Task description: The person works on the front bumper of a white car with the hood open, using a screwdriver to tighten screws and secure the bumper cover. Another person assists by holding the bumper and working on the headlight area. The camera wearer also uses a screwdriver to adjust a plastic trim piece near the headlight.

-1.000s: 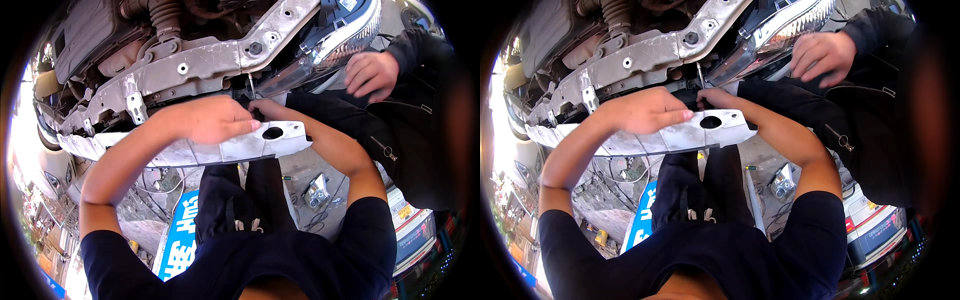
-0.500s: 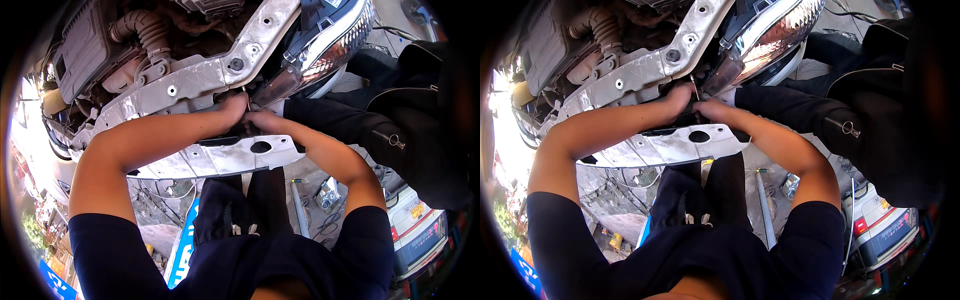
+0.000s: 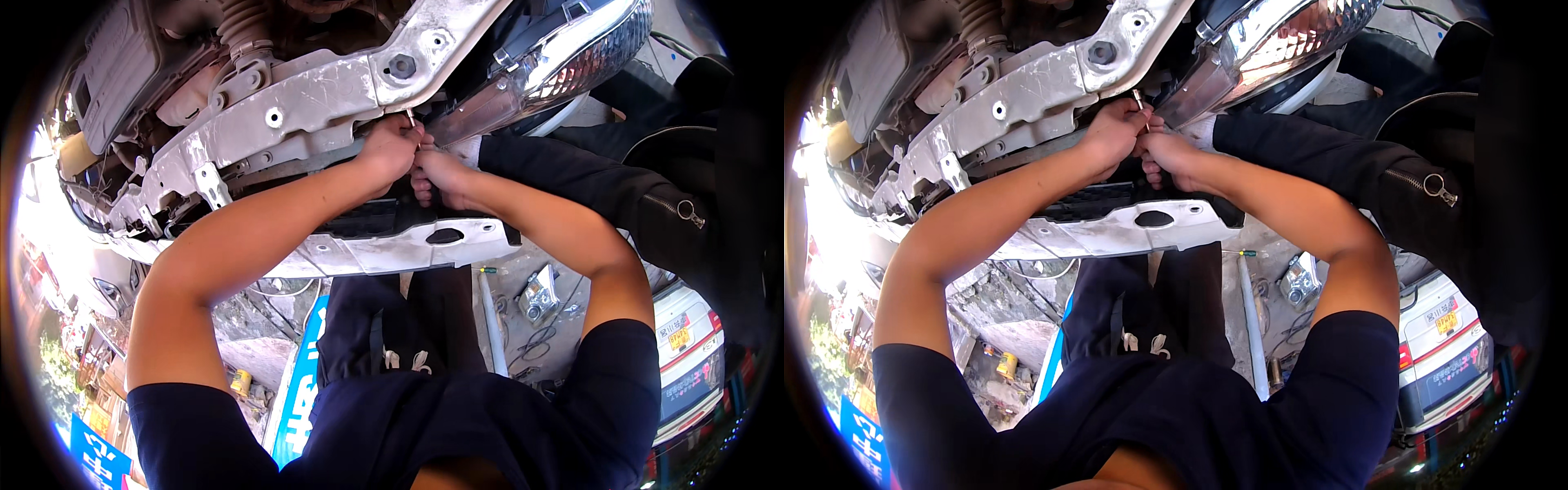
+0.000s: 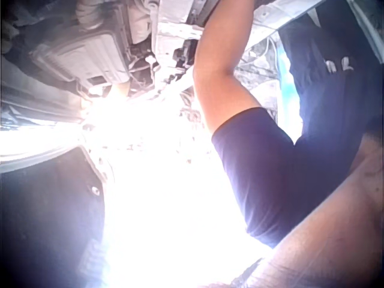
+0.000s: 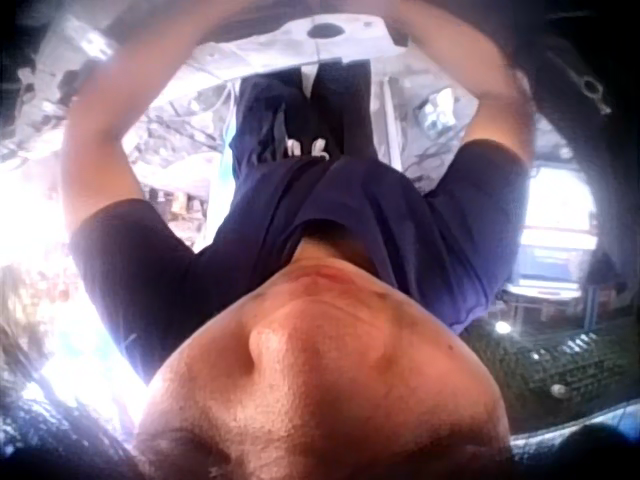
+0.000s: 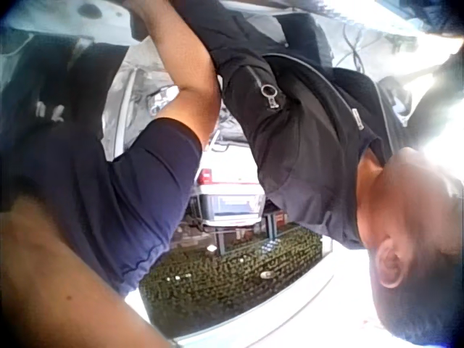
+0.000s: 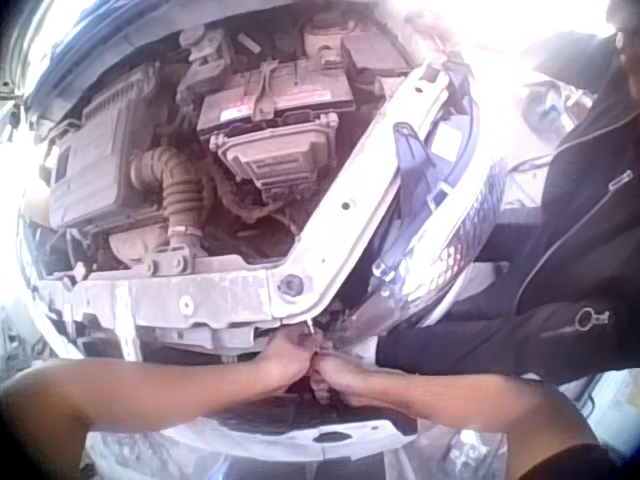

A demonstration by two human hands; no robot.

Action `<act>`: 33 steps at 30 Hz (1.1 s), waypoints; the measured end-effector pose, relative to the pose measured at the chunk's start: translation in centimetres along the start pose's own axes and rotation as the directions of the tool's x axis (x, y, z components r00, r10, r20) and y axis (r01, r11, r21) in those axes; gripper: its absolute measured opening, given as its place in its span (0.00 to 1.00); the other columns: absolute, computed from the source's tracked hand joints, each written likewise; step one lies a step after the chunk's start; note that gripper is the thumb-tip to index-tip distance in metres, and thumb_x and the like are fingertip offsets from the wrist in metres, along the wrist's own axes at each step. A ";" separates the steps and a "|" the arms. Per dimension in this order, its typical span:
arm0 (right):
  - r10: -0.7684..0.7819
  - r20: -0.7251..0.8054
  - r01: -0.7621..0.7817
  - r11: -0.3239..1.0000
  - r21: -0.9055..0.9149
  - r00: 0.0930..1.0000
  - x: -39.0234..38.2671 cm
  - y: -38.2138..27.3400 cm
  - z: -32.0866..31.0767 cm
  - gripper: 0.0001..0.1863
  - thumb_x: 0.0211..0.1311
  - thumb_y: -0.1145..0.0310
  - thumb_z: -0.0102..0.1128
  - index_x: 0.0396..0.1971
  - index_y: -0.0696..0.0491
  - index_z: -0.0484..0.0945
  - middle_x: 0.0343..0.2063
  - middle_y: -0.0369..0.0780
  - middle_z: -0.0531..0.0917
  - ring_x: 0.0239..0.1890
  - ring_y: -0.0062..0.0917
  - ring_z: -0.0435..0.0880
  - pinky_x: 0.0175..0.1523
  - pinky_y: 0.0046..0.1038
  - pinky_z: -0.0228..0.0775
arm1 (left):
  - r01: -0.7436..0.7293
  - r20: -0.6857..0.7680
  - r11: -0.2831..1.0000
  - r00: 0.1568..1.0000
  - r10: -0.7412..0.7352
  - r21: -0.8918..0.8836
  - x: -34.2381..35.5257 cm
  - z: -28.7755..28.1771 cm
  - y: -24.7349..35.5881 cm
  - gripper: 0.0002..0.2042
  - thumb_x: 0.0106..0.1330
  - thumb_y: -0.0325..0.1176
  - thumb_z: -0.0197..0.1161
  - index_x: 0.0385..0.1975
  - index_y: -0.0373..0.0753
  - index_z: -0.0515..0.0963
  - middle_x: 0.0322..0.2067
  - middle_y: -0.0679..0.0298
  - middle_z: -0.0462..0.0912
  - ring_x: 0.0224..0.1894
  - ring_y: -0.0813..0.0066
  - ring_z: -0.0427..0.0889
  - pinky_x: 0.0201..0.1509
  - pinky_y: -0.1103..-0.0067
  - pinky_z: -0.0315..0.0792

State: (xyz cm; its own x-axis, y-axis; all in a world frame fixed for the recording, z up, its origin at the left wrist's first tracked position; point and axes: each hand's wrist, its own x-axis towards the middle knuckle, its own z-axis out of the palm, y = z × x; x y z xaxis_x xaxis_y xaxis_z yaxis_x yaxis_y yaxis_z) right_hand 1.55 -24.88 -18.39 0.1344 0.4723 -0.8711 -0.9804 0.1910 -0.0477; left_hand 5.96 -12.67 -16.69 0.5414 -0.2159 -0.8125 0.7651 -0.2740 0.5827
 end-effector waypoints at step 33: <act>-0.036 -0.068 0.030 0.995 -0.095 0.997 0.2 -0.9 2.1 0.17 0.72 0.52 0.40 0.29 0.47 0.70 0.20 0.32 0.72 0.20 0.24 0.68 0.34 0.32 0.64 | -0.001 -0.125 0.996 0.992 0.013 0.089 -0.3 -0.5 0.6 0.07 0.69 0.31 0.56 0.34 0.34 0.77 0.31 0.60 0.83 0.30 0.71 0.81 0.31 0.75 0.76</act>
State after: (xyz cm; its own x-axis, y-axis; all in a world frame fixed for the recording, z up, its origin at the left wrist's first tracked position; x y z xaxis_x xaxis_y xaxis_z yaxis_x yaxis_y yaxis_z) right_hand 2.75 -23.15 -17.54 0.1599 0.4051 -0.9002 -0.9852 0.1227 -0.1198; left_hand 6.44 -12.31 -16.07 0.5903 -0.1007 -0.8009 0.7301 -0.3565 0.5830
